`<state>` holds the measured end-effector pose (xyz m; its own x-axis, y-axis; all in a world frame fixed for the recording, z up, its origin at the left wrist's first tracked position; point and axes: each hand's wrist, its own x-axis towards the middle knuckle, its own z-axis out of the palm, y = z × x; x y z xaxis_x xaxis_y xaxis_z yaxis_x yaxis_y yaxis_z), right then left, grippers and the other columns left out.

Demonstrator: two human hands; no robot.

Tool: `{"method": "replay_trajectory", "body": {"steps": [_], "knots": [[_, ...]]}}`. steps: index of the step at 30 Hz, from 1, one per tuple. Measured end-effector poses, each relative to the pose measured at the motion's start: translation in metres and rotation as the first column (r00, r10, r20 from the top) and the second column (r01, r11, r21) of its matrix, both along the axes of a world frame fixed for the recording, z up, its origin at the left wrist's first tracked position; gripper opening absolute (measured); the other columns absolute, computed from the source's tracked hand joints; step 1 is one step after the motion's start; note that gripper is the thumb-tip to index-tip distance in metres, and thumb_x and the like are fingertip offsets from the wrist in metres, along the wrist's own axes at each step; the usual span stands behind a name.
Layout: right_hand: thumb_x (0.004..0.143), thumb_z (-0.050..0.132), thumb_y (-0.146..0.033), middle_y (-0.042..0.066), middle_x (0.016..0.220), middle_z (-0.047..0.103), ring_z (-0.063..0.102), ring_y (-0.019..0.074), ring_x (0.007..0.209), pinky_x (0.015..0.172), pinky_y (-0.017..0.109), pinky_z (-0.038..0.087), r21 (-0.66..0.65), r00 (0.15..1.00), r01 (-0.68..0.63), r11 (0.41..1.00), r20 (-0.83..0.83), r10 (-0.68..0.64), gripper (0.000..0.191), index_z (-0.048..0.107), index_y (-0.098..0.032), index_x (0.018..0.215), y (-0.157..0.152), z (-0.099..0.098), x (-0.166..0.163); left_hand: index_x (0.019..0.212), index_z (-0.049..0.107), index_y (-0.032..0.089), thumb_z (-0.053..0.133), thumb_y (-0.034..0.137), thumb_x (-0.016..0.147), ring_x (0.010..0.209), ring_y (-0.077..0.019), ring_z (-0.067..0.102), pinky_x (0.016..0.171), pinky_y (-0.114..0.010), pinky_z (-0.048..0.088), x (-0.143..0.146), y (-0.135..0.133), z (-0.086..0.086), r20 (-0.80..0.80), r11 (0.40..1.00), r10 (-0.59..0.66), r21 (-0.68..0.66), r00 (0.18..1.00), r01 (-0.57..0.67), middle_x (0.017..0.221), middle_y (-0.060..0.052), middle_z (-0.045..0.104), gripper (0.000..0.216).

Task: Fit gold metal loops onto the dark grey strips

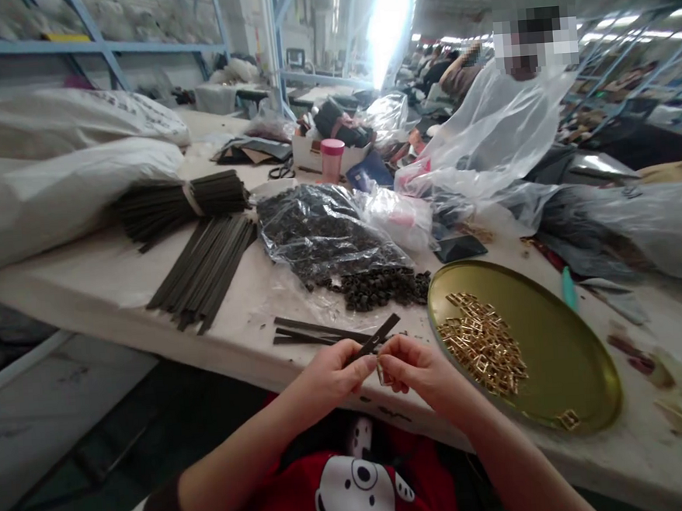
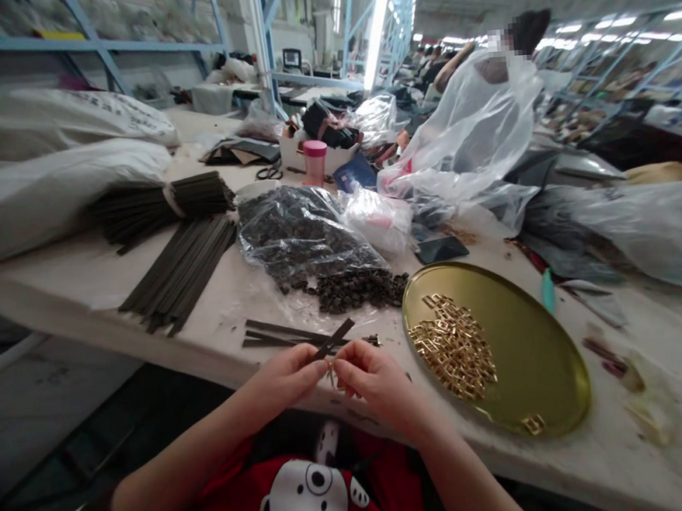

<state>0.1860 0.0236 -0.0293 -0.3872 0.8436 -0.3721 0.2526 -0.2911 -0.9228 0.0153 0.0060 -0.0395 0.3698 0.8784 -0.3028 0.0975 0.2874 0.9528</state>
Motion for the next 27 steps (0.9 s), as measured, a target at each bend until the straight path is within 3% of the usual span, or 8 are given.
{"method": "replay_trajectory", "body": {"steps": [5,8,11,15,19,23,27], "knots": [[0.076,0.054,-0.047,-0.005,0.055,0.048,0.042,0.0069,0.045,0.043,0.020,0.032,-0.044,0.998,0.030,0.999,-0.049,-0.032,0.029,0.053,-0.018,0.075,-0.009,-0.010,-0.014,0.074,0.052,0.014,0.051,0.038,0.076,0.055,-0.0089,0.037,0.049,-0.020,0.028,-0.002,-0.003,-0.017,-0.078,0.999,0.031,-0.037,0.996,-0.034,0.060,0.005,0.043,0.023],[0.072,0.061,-0.044,-0.006,0.057,0.050,0.044,0.0071,0.047,0.045,0.020,0.035,-0.102,0.987,0.091,0.991,-0.124,-0.103,0.032,0.053,-0.018,0.088,-0.010,-0.007,-0.016,0.074,0.052,0.015,0.048,0.034,0.078,0.058,-0.0099,0.039,0.052,-0.020,0.030,-0.002,0.000,-0.016,-0.080,0.995,0.100,-0.006,0.992,-0.101,0.062,0.005,0.043,0.020],[0.066,0.068,-0.039,-0.006,0.061,0.052,0.048,0.0071,0.053,0.053,0.021,0.040,-0.118,0.956,0.203,0.972,-0.190,-0.222,0.032,0.054,-0.018,0.087,-0.010,-0.007,-0.018,0.074,0.050,0.015,0.046,0.033,0.080,0.059,-0.0105,0.040,0.054,-0.021,0.032,-0.001,0.003,-0.013,-0.065,0.986,0.166,0.044,0.984,-0.163,0.063,0.004,0.043,0.020],[0.070,0.066,-0.037,-0.003,0.071,0.056,0.049,0.0070,0.059,0.059,0.021,0.041,-0.079,0.910,0.340,0.937,-0.225,-0.349,0.025,0.056,-0.018,0.083,-0.010,-0.014,-0.019,0.074,0.051,0.015,0.047,0.031,0.080,0.062,-0.0109,0.040,0.055,-0.021,0.032,0.000,0.003,-0.011,-0.095,0.992,0.112,0.062,0.989,-0.106,0.065,0.004,0.044,0.018],[0.072,0.063,-0.040,-0.003,0.068,0.056,0.049,0.0082,0.058,0.058,0.022,0.042,-0.025,0.915,0.351,0.936,-0.202,-0.349,0.025,0.058,-0.018,0.083,-0.010,-0.019,-0.020,0.074,0.051,0.015,0.046,0.031,0.081,0.061,-0.0104,0.039,0.054,-0.021,0.030,-0.002,0.002,-0.011,-0.078,0.999,0.023,0.029,0.997,-0.021,0.064,0.005,0.044,0.018],[0.071,0.064,-0.044,-0.002,0.065,0.057,0.051,0.0101,0.056,0.056,0.024,0.043,0.031,0.936,0.318,0.948,-0.166,-0.309,0.029,0.058,-0.018,0.082,-0.012,-0.017,-0.021,0.072,0.049,0.015,0.046,0.032,0.082,0.059,-0.0096,0.037,0.053,-0.021,0.029,-0.006,0.004,-0.011,-0.095,0.998,0.046,0.049,0.994,-0.042,0.062,0.006,0.040,0.020],[0.080,0.051,-0.045,0.000,0.068,0.059,0.053,0.0115,0.062,0.063,0.026,0.044,0.060,0.938,0.313,0.948,-0.173,-0.299,0.029,0.059,-0.018,0.089,-0.014,-0.013,-0.021,0.076,0.052,0.015,0.044,0.034,0.083,0.060,-0.0099,0.038,0.053,-0.021,0.029,-0.008,0.006,-0.009,-0.083,0.998,0.047,0.049,0.995,-0.043,0.063,0.005,0.042,0.022]]}}
